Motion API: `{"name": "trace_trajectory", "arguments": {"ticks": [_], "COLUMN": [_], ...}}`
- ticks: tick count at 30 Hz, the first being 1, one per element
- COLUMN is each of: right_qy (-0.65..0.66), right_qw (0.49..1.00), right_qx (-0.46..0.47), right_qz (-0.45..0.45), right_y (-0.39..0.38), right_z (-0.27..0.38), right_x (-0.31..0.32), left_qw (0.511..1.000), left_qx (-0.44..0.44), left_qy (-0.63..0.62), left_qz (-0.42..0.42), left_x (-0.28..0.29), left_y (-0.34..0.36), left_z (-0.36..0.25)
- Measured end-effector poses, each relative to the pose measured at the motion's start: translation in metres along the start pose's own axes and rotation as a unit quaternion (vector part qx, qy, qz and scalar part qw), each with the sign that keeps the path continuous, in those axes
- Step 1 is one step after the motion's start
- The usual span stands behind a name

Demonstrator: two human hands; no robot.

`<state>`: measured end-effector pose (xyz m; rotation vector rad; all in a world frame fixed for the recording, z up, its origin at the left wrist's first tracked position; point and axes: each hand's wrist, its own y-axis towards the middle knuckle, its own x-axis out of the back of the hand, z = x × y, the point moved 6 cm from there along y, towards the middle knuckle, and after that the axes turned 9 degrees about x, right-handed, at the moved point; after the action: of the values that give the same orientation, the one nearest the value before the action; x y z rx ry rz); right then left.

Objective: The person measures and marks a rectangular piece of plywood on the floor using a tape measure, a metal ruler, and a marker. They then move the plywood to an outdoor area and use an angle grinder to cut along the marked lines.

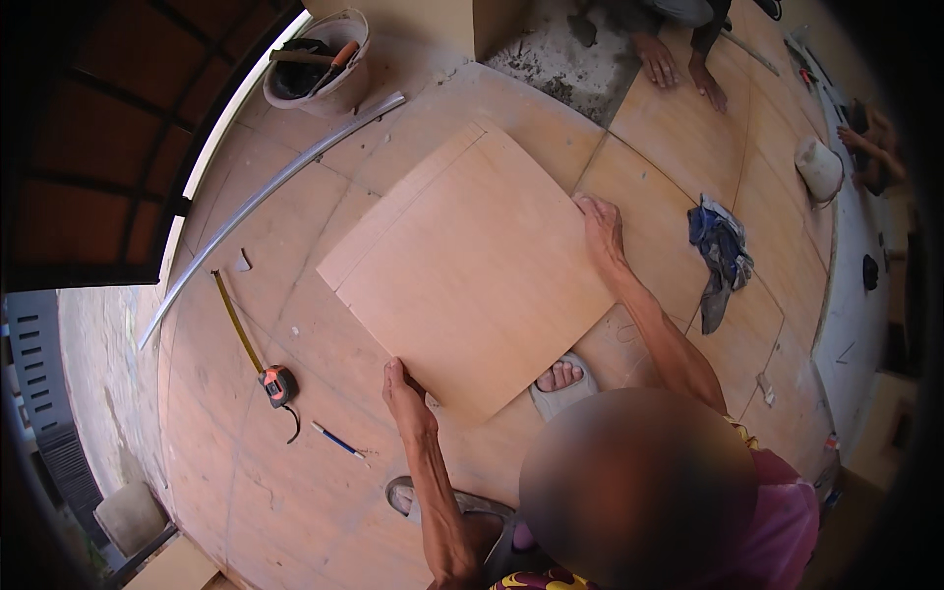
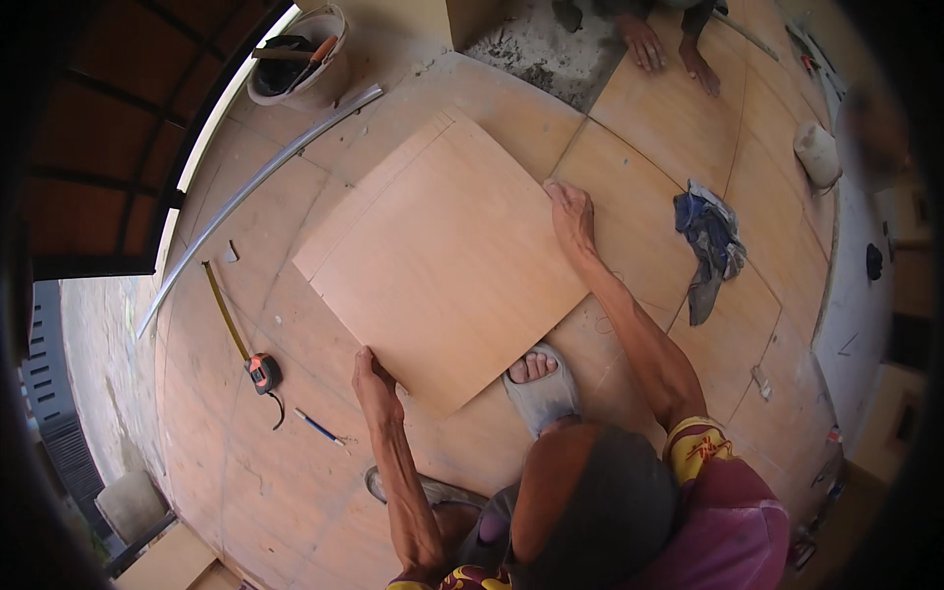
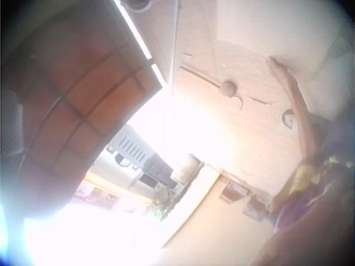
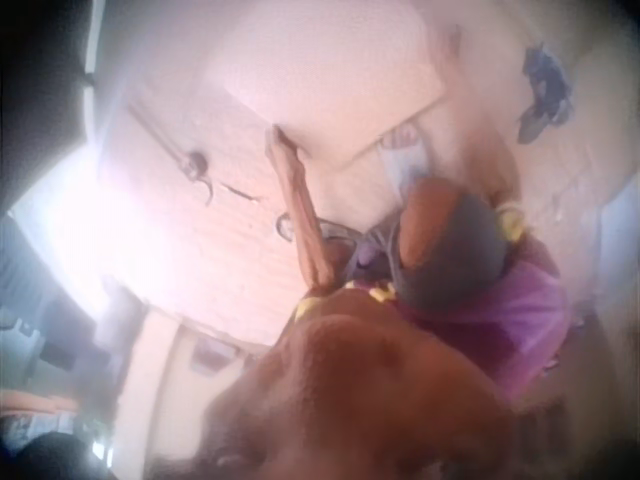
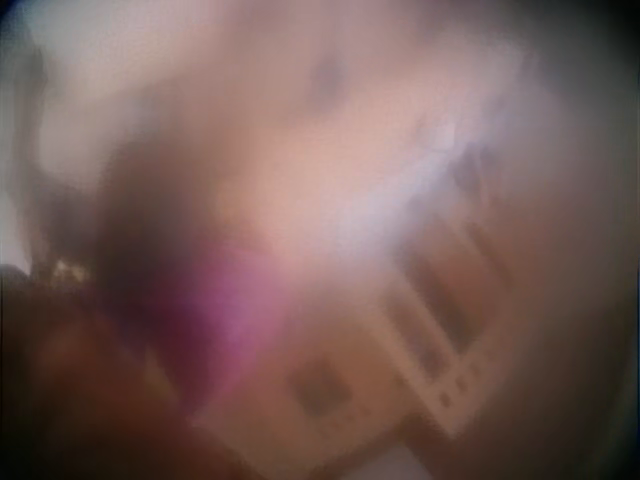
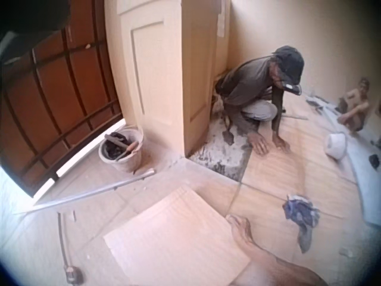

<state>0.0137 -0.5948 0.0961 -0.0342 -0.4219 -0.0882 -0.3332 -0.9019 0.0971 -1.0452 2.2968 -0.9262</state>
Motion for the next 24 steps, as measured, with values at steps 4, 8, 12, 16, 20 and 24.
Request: {"name": "trace_trajectory", "arguments": {"ticks": [4,8,12,16,20,24], "right_qy": [-0.017,-0.019,-0.091,-0.057,-0.037,-0.037], "right_qw": [0.999,0.999,0.992,0.995,0.996,0.996], "right_qx": [0.043,0.036,0.088,0.081,0.068,0.071], "right_qz": [-0.001,0.013,-0.002,-0.009,-0.037,-0.043], "right_y": [0.108,0.175,0.242,0.264,0.276,0.287], "right_z": [-0.042,-0.045,-0.082,-0.087,-0.091,-0.097], "right_x": [0.065,0.059,0.12,0.118,0.121,0.128], "left_qw": [0.991,0.981,0.958,0.96,0.963,0.964], "left_qx": [0.064,0.033,0.129,0.13,0.081,0.069], "left_qy": [-0.025,0.024,0.046,0.075,0.077,0.062], "left_qz": [0.113,0.187,0.251,0.235,0.246,0.249], "left_x": [-0.105,-0.156,-0.218,-0.233,-0.25,-0.264], "left_y": [-0.037,-0.044,-0.052,-0.035,-0.009,0.003], "left_z": [0.036,0.057,0.107,0.117,0.113,0.11]}}
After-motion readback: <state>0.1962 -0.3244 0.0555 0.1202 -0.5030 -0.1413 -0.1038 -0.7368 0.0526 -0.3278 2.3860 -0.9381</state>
